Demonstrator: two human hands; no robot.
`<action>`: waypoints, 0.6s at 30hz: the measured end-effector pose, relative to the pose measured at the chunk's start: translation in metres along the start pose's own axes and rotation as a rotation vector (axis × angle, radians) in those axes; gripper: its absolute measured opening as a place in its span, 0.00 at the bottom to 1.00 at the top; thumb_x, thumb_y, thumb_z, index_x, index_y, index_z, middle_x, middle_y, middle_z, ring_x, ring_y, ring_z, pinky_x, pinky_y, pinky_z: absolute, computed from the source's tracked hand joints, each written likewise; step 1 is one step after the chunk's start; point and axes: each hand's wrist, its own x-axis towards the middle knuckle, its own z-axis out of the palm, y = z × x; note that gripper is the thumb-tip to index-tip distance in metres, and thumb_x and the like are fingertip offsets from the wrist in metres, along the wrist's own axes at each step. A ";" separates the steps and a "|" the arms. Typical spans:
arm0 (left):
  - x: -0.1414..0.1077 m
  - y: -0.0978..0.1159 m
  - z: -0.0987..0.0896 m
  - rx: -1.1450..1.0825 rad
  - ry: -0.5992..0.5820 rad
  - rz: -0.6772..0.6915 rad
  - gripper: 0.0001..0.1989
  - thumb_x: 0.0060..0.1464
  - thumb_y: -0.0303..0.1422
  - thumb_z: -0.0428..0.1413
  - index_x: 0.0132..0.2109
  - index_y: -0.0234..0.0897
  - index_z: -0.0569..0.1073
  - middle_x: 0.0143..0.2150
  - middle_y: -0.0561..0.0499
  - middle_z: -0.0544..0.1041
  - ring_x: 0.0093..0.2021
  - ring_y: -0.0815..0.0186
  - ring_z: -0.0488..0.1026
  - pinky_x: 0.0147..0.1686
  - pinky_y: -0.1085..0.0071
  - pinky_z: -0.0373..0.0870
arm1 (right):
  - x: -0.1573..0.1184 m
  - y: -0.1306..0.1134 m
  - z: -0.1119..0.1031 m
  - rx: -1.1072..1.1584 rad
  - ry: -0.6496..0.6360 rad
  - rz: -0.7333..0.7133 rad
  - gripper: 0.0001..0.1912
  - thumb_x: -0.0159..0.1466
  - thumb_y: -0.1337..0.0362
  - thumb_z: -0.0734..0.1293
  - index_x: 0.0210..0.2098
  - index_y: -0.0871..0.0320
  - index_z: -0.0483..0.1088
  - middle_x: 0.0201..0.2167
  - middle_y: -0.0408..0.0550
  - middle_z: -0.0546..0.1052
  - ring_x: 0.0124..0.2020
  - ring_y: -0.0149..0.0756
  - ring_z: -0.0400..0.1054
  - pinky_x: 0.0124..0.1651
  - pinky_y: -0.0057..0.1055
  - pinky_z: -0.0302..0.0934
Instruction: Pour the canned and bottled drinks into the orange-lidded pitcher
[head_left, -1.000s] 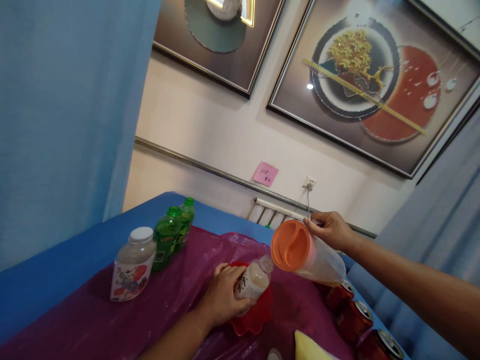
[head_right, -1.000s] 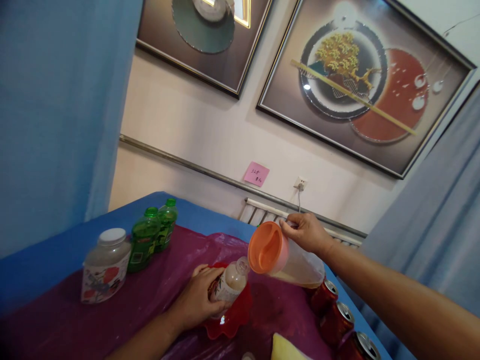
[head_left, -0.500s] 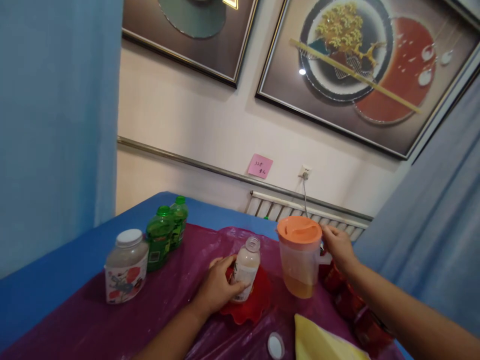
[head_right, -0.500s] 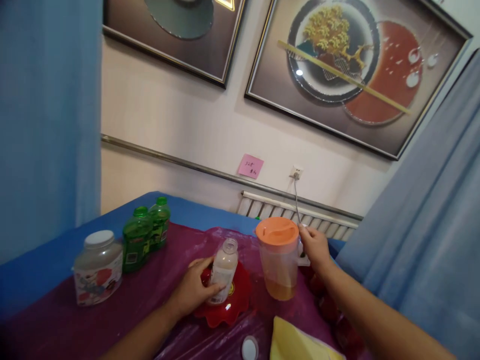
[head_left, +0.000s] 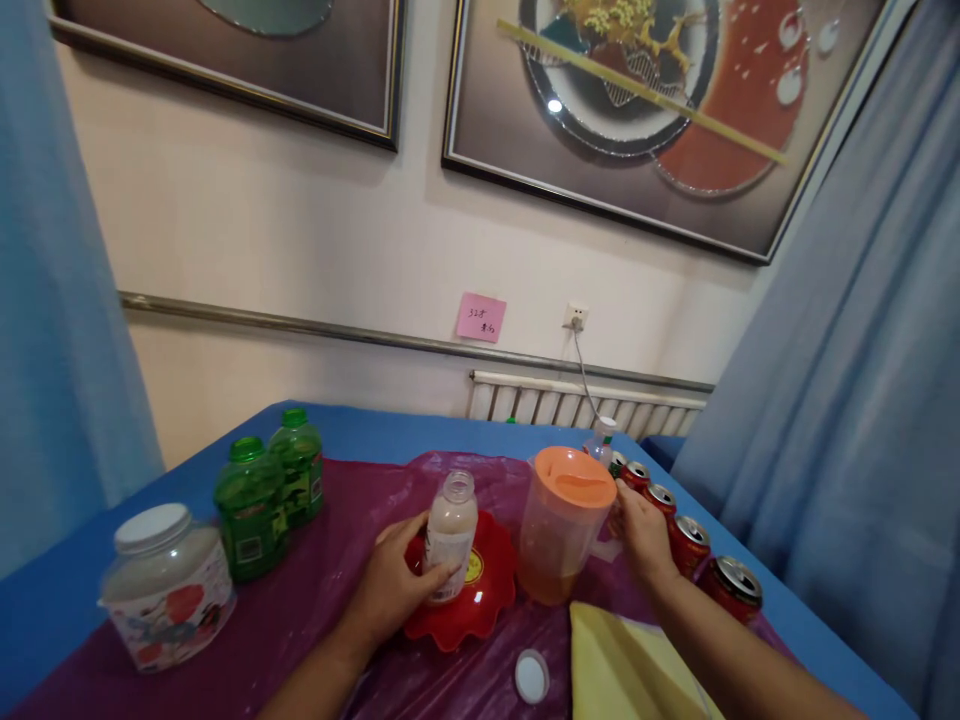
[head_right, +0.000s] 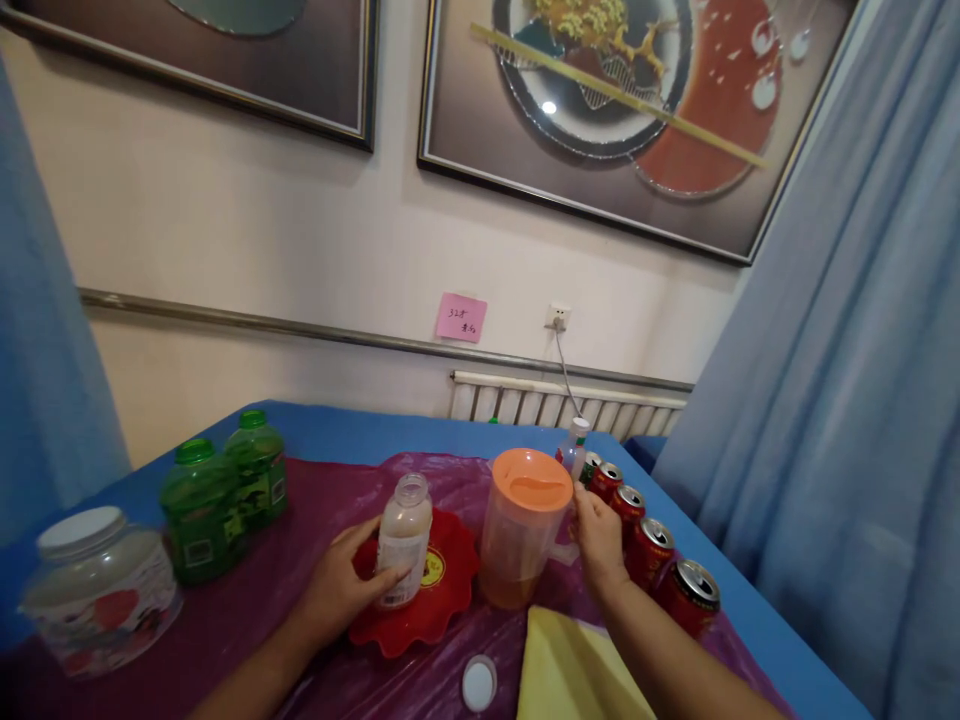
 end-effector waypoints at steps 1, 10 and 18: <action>0.000 -0.001 0.001 0.007 0.006 0.000 0.33 0.39 0.41 0.66 0.55 0.36 0.77 0.54 0.41 0.81 0.55 0.47 0.76 0.57 0.51 0.70 | -0.002 -0.002 -0.002 -0.009 -0.017 -0.010 0.28 0.53 0.37 0.69 0.20 0.53 0.57 0.16 0.36 0.59 0.19 0.30 0.52 0.22 0.28 0.49; -0.001 -0.008 0.007 0.029 0.051 0.046 0.32 0.42 0.45 0.64 0.55 0.39 0.76 0.54 0.43 0.80 0.54 0.47 0.75 0.56 0.51 0.71 | -0.074 0.014 -0.042 -0.413 -0.148 -0.546 0.12 0.67 0.57 0.66 0.47 0.55 0.72 0.41 0.49 0.77 0.41 0.39 0.72 0.43 0.32 0.67; -0.007 0.013 -0.002 0.012 0.015 -0.007 0.33 0.40 0.43 0.66 0.55 0.36 0.76 0.53 0.41 0.80 0.53 0.47 0.77 0.55 0.51 0.73 | -0.132 0.033 -0.004 -0.986 -0.821 -0.308 0.27 0.56 0.67 0.70 0.57 0.56 0.74 0.56 0.56 0.76 0.56 0.49 0.69 0.61 0.41 0.62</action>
